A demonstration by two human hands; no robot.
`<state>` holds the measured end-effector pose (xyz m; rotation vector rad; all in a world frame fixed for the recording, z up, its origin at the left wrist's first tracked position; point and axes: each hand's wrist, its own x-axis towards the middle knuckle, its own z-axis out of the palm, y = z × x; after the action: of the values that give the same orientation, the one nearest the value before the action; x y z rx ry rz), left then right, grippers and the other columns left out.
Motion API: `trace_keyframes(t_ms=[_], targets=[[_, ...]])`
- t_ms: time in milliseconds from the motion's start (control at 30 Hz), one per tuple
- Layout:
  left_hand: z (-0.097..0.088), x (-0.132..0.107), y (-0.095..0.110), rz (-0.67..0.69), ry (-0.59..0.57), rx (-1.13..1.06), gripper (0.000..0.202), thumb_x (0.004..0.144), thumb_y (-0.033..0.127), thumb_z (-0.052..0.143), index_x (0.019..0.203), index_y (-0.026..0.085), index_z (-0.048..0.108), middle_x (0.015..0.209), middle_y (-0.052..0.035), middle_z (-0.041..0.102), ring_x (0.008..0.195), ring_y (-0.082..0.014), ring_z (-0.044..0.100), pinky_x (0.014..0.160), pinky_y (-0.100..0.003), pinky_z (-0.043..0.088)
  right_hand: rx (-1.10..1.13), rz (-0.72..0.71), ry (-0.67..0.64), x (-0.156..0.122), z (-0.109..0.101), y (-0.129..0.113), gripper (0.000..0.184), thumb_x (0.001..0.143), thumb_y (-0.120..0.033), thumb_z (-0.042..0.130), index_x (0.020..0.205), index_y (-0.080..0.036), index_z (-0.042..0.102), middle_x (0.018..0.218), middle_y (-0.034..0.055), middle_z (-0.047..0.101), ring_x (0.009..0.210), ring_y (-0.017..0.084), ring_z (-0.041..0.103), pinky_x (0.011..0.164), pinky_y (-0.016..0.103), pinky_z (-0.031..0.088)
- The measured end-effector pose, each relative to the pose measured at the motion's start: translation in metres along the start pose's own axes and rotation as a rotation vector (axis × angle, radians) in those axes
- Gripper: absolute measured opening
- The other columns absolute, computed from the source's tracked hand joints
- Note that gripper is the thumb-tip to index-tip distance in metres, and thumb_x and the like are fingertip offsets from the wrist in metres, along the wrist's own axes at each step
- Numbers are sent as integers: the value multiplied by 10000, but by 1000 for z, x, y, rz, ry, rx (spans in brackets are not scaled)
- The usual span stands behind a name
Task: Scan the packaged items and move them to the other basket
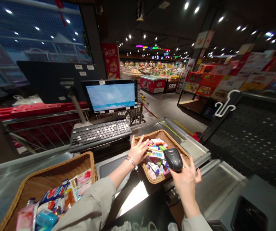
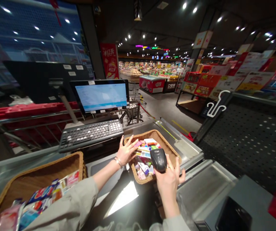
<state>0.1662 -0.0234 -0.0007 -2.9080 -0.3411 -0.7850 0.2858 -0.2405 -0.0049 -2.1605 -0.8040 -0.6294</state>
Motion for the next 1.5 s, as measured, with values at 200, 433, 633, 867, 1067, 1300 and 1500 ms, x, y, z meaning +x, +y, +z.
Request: trace_keyframes(t_ms=[200,433,633,867,1067,1300,1500], targets=[[10,8,6,23,5,-29,491,853,339,659,1332,310,557,1481,-80,507,1488,-317,240,1137,-725,-112,-29,38,-6,0,-5,6,582,834,-677,392,929,-219,739,1157,124,702,1336,320,408,1089,539,150],[21,18,16,32,17,-76,425,892,299,603,1316,296,562,1482,-51,508,1488,-312,238,1150,-727,-79,-39,13,36,-2,-7,16,489,854,-602,446,955,-214,727,1154,110,708,1362,308,398,1090,527,155],[30,29,30,-80,-15,-62,471,887,309,592,1352,282,527,1537,-59,431,1496,-334,203,1152,-746,-9,-38,56,61,-1,-11,20,433,849,-564,459,854,-218,718,1128,120,713,1360,311,400,1092,533,152],[30,28,32,-188,-53,-35,609,889,466,566,1433,214,459,1577,-128,345,1493,-355,203,1156,-729,3,-65,74,25,-1,-11,23,492,858,-603,410,874,-223,723,1146,112,705,1340,318,408,1094,538,126],[5,18,26,-295,-150,59,691,893,556,501,1483,213,396,1623,-113,231,1512,-353,113,1145,-734,18,-4,16,10,1,3,11,566,843,-672,399,895,-213,726,1129,118,712,1343,317,404,1092,521,127],[-29,-8,14,-433,-157,147,746,888,598,458,1525,235,324,1642,-124,149,1513,-375,60,1120,-750,72,90,-37,24,5,22,-21,597,835,-703,416,929,-193,711,1022,123,735,1298,327,462,1087,531,155],[-61,-43,4,-563,-159,177,855,834,670,520,1547,269,271,1646,-130,123,1506,-407,62,1121,-746,77,156,-99,-36,6,32,-51,529,829,-652,473,977,-199,702,1087,132,718,1284,322,469,1067,531,194]])
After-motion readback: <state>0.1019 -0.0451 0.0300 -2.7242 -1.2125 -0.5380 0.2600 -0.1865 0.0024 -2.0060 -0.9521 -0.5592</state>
